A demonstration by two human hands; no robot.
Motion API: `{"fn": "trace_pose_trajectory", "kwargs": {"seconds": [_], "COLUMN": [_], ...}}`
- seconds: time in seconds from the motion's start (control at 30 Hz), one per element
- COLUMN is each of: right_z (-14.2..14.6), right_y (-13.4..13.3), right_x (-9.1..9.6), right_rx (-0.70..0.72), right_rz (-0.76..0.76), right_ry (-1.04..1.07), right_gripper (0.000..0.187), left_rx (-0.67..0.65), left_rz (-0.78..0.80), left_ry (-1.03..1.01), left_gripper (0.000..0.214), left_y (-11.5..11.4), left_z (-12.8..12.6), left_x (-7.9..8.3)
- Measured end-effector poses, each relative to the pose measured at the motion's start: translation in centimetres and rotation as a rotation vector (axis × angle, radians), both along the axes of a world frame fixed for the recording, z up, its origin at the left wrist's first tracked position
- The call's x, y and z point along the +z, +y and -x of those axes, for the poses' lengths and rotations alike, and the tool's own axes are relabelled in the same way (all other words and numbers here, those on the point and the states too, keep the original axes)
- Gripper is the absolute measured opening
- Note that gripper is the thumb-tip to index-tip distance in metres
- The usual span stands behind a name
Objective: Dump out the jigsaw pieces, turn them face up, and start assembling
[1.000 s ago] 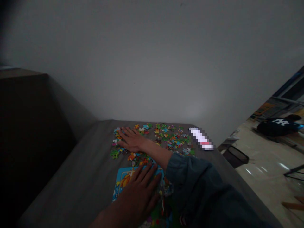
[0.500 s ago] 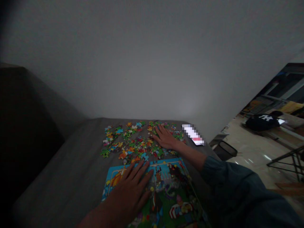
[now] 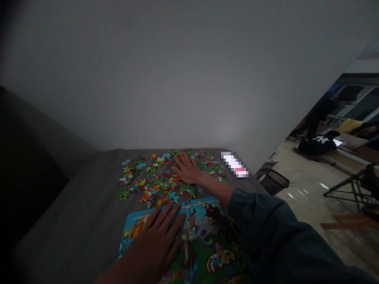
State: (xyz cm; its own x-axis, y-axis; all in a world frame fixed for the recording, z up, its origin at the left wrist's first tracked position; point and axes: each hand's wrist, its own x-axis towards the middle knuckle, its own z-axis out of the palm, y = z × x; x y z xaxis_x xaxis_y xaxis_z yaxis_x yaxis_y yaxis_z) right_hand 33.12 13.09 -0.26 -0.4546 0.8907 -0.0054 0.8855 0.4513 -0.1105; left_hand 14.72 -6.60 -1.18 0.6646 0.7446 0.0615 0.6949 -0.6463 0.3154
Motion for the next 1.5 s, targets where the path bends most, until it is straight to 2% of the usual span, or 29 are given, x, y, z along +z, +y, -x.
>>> {"fn": "trace_pose_trajectory", "kwargs": {"seconds": [0.13,0.23,0.33,0.43,0.63,0.73,0.83,1.07,1.17,1.33,1.5], "right_z": [0.5,1.5,2.9,4.4,6.6,7.5,8.0,8.1,9.5,13.0,15.0], "right_y": [-0.8,-2.4,-3.9,-4.3,-3.2,-3.9,-5.0,-5.5,-6.4,-8.4,-9.2], "right_x": [1.2,1.6,1.0,0.2,-0.3,-0.4,-0.4,1.3,1.6,0.5,-0.2], "right_rx": [0.015,0.099,0.210,0.278,0.281,0.305,0.363,0.348,0.402,0.501,0.416], "right_rz": [-0.028,-0.034,-0.021,-0.013,-0.018,-0.020,-0.040,-0.041,-0.023,-0.082,-0.021], "right_ry": [-0.006,-0.008,-0.026,-0.045,-0.053,-0.038,-0.014,0.009,0.070,0.042,0.125], "right_gripper": [0.085,0.083,0.078,0.076,0.077,0.077,0.078,0.079,0.081,0.078,0.083], "left_rx": [-0.008,-0.006,0.016,0.030,0.020,0.010,0.006,-0.006,-0.001,0.033,0.021], "left_rz": [0.046,0.057,0.074,0.085,0.039,0.022,0.030,0.089,0.094,0.058,0.112], "left_ry": [0.028,0.033,0.012,-0.007,-0.011,-0.005,0.009,-0.005,0.000,0.006,0.001], "left_gripper": [0.056,0.057,0.057,0.058,0.060,0.061,0.060,0.060,0.059,0.052,0.045], "left_y": [-0.2,-0.3,-0.4,-0.5,-0.6,-0.7,-0.9,-1.5,-1.5,-1.3,-1.3], "left_z": [0.1,0.0,-0.2,-0.2,-0.3,-0.5,-0.6,-0.4,-0.5,-0.8,-0.6], "left_x": [0.5,0.6,0.5,0.7,0.2,-0.2,0.1,1.0,0.8,0.7,1.0]}}
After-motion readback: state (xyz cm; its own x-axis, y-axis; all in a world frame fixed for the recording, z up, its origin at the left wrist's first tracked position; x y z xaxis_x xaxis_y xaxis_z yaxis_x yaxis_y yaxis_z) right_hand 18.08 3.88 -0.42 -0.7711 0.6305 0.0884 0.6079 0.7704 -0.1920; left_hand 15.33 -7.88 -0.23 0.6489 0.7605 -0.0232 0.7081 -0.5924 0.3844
